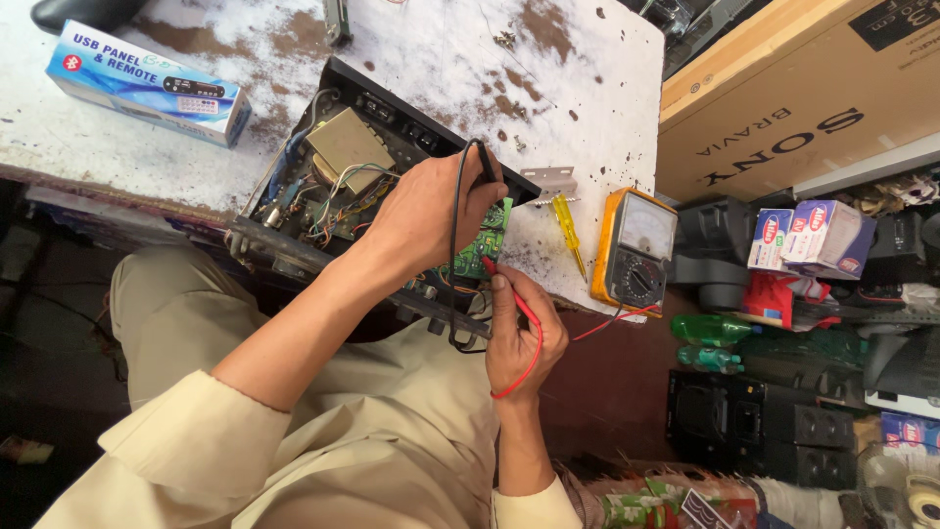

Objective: The person repairs an electronic device by using a soldering iron to work on a circuit board, then uses a magnifying glass to inspect the board. They also use a multimeter to test electrical connections on the board.

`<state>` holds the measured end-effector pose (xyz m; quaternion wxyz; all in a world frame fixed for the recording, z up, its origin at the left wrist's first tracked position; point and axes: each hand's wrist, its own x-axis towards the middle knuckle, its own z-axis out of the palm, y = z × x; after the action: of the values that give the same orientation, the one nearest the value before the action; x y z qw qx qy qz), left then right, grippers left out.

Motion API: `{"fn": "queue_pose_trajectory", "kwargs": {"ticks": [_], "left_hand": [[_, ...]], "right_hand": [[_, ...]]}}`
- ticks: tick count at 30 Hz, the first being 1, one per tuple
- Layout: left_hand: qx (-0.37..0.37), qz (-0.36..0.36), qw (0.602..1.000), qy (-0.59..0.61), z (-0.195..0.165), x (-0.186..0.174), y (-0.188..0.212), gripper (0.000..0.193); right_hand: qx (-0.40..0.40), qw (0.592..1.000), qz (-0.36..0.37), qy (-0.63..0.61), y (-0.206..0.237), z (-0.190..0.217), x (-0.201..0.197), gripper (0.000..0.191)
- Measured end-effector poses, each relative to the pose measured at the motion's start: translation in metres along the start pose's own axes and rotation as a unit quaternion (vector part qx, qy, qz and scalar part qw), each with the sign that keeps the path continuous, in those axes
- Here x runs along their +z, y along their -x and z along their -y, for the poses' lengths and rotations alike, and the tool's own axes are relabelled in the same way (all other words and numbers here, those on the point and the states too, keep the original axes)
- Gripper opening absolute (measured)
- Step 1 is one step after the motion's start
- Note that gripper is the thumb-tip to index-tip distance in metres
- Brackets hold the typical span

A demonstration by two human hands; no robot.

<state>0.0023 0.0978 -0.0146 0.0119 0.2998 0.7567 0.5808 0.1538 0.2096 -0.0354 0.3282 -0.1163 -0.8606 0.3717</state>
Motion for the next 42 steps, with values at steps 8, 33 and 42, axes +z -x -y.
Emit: {"fn": "queue_pose_trajectory", "kwargs": {"ticks": [8, 33, 42], "left_hand": [[-0.001, -0.004, 1.000, -0.001, 0.0003, 0.0005, -0.0005, 0.018], [0.003, -0.004, 1.000, 0.004, 0.0000, -0.0006, 0.0014, 0.016], [-0.037, 0.019, 0.998, -0.035, 0.0028, 0.0006, -0.0025, 0.020]], "right_hand": [[0.006, 1.000, -0.008, -0.012, 0.0010, -0.0012, 0.0011, 0.015], [-0.006, 1.000, -0.005, -0.001, 0.0034, -0.0030, -0.0016, 0.010], [-0.024, 0.999, 0.009, 0.033, -0.0003, -0.0042, -0.0027, 0.012]]}}
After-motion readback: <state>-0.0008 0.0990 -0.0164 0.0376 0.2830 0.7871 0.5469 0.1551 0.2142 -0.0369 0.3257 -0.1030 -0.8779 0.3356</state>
